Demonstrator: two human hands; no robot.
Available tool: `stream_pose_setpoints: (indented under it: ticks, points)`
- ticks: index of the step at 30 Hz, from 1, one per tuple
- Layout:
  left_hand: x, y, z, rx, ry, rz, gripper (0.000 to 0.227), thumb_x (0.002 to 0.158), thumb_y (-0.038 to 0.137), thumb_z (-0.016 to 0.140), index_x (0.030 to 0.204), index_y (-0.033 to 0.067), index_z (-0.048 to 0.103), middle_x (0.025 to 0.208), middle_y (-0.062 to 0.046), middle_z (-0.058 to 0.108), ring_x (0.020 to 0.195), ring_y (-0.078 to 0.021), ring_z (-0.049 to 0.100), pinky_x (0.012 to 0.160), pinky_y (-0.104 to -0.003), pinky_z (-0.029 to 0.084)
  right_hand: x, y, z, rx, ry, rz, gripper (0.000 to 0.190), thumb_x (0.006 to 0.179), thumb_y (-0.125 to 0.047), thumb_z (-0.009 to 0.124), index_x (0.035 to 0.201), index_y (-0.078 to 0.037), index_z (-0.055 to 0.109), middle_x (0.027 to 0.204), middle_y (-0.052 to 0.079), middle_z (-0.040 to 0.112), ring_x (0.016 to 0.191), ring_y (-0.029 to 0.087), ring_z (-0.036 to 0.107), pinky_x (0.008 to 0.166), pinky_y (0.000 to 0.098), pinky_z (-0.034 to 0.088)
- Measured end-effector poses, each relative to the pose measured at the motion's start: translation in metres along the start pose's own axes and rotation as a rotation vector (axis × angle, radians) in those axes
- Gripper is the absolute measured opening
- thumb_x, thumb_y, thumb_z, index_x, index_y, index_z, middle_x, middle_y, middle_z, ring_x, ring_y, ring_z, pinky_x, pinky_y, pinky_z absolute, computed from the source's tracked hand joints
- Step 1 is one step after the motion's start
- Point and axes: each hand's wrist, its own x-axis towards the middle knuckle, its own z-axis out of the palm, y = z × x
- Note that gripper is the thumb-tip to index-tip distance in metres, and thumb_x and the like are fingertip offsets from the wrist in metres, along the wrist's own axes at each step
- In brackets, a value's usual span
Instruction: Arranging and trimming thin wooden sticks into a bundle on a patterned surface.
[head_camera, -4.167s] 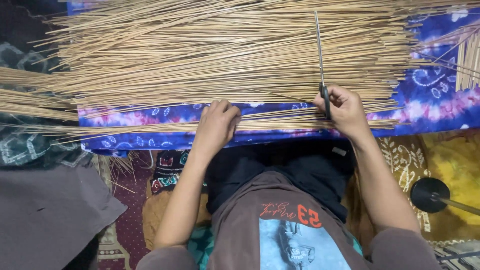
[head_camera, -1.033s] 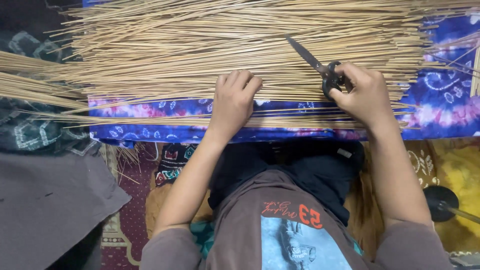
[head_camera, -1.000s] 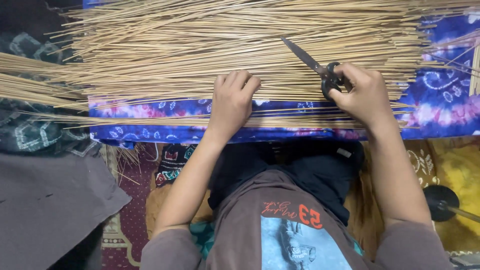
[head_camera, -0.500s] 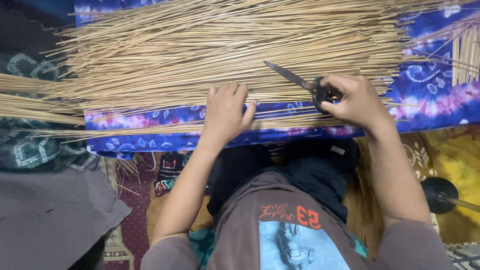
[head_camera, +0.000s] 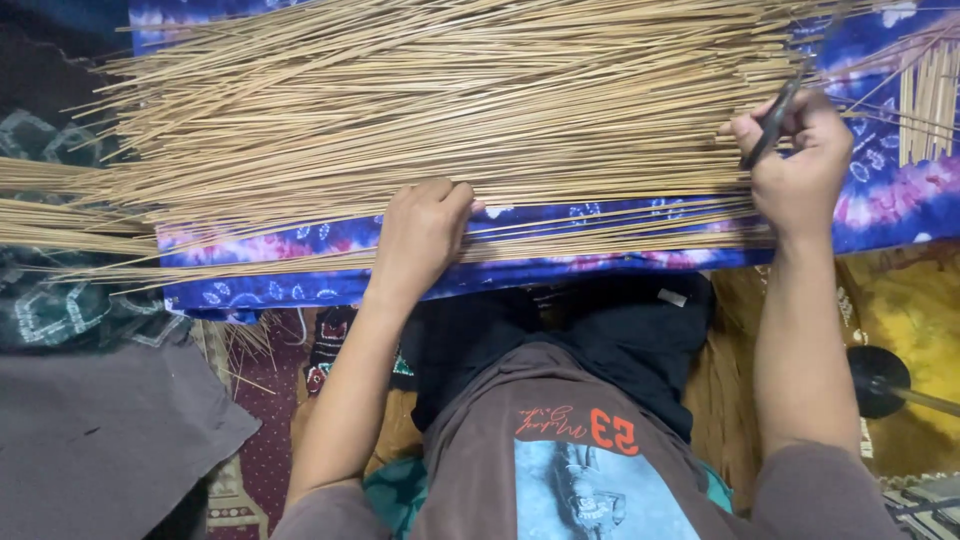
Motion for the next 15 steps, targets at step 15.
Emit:
stream_pose_setpoints:
  ticks: [15]
  points:
    - [0.022, 0.039, 0.030, -0.078, -0.004, 0.042, 0.015, 0.103, 0.026, 0.053, 0.094, 0.0171, 0.059, 0.071, -0.002, 0.056, 0.070, -0.0259, 0.067, 0.061, -0.037, 0.050, -0.008, -0.007, 0.065, 0.581, 0.135, 0.000, 0.017, 0.111, -0.013, 0.059, 0.114, 0.002, 0.052, 0.083, 0.023, 0.060, 0.085, 0.030, 0.063, 0.087, 0.0357, 0.046]
